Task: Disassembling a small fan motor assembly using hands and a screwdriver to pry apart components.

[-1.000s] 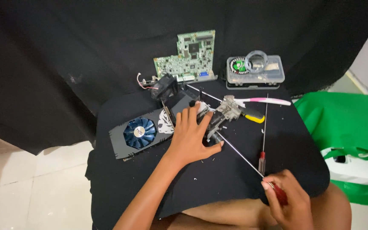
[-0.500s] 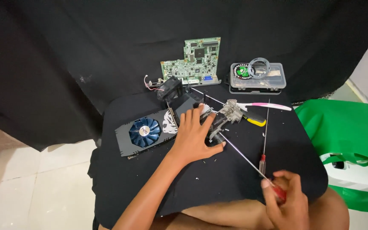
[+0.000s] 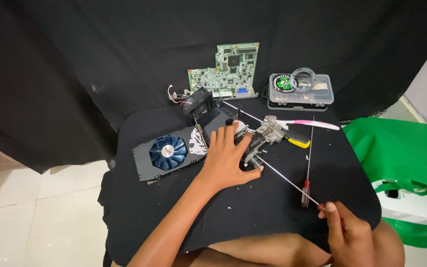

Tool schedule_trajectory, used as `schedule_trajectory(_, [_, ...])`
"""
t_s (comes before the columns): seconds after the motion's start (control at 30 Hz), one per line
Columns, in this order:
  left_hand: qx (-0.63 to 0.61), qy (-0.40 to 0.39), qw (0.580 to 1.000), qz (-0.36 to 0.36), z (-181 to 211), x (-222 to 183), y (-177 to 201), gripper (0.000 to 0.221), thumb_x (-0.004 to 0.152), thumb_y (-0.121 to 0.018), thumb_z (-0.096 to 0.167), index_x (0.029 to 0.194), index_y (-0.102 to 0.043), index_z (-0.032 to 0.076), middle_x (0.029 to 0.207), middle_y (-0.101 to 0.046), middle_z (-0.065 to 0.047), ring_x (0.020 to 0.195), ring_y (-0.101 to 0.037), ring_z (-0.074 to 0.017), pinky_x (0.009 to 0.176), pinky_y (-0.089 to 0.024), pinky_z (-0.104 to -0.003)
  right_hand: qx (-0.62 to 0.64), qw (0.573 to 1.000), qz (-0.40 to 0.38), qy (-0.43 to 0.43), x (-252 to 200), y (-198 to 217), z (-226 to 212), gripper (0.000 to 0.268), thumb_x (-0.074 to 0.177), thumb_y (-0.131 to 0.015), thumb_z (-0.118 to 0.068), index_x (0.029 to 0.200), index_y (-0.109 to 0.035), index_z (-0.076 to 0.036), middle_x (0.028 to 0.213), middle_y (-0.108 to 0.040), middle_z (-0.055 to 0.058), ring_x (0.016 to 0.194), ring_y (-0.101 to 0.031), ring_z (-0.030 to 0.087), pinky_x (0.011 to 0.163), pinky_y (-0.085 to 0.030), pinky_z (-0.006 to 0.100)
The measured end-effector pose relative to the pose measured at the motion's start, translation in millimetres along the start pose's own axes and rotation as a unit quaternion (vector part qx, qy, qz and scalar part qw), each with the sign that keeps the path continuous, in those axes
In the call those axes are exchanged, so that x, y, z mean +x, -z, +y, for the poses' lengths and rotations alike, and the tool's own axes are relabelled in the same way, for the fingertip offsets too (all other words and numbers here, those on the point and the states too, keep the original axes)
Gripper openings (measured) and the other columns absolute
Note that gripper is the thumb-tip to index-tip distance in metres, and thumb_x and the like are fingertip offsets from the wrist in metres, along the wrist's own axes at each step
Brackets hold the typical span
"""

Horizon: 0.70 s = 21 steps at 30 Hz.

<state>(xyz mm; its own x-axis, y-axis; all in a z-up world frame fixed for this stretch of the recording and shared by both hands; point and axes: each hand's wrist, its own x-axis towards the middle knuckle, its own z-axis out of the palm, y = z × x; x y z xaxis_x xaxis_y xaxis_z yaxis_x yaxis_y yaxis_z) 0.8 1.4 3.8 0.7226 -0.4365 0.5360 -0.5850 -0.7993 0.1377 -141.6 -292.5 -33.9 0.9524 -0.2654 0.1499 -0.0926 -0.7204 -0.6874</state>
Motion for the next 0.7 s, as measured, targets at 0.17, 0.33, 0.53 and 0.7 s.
schedule_trajectory(0.17, [0.006,0.0,1.0,0.008,-1,0,0,0.077,0.078,-0.07,0.066,0.126,-0.062,0.008,0.136,-0.05,-0.028,0.11,-0.049,-0.0424,0.089,-0.041,-0.053,-0.08,0.995,-0.057,-0.003,-5,15,-2,0.02,0.091,-0.066,-0.038,0.104,-0.068,-0.024,0.081,-0.076,-0.007,0.07,-0.071,0.007,0.065,-0.047,0.024])
schedule_trajectory(0.33, [0.002,0.007,1.0,0.004,-1,1,0,0.076,0.078,-0.069,0.066,0.127,-0.062,0.008,0.137,-0.049,-0.028,0.109,-0.049,-0.0419,0.089,-0.04,-0.052,-0.004,0.999,-0.021,0.042,-5,8,-5,0.018,0.095,-0.066,-0.024,0.11,-0.072,-0.015,0.11,-0.081,-0.005,0.098,-0.078,0.008,0.079,-0.055,0.023])
schedule_trajectory(0.53, [0.01,0.005,1.0,0.003,0,-2,-3,0.078,0.078,-0.069,0.067,0.128,-0.061,0.008,0.138,-0.048,-0.029,0.108,-0.048,-0.0421,0.088,-0.039,-0.052,0.137,0.99,-0.019,-0.005,-12,5,-21,0.036,0.107,-0.051,-0.027,0.086,-0.072,-0.006,0.049,-0.041,0.001,0.046,-0.038,0.008,0.047,-0.027,0.025])
schedule_trajectory(0.7, [0.007,0.006,1.0,0.0,-1,-2,-2,0.078,0.078,-0.069,0.068,0.128,-0.062,0.009,0.138,-0.049,-0.028,0.11,-0.048,-0.0421,0.09,-0.04,-0.053,0.127,0.982,-0.089,-0.105,-9,3,-8,0.028,0.091,-0.07,-0.024,0.114,-0.066,-0.008,0.101,-0.083,0.007,0.098,-0.074,0.011,0.091,-0.051,0.025])
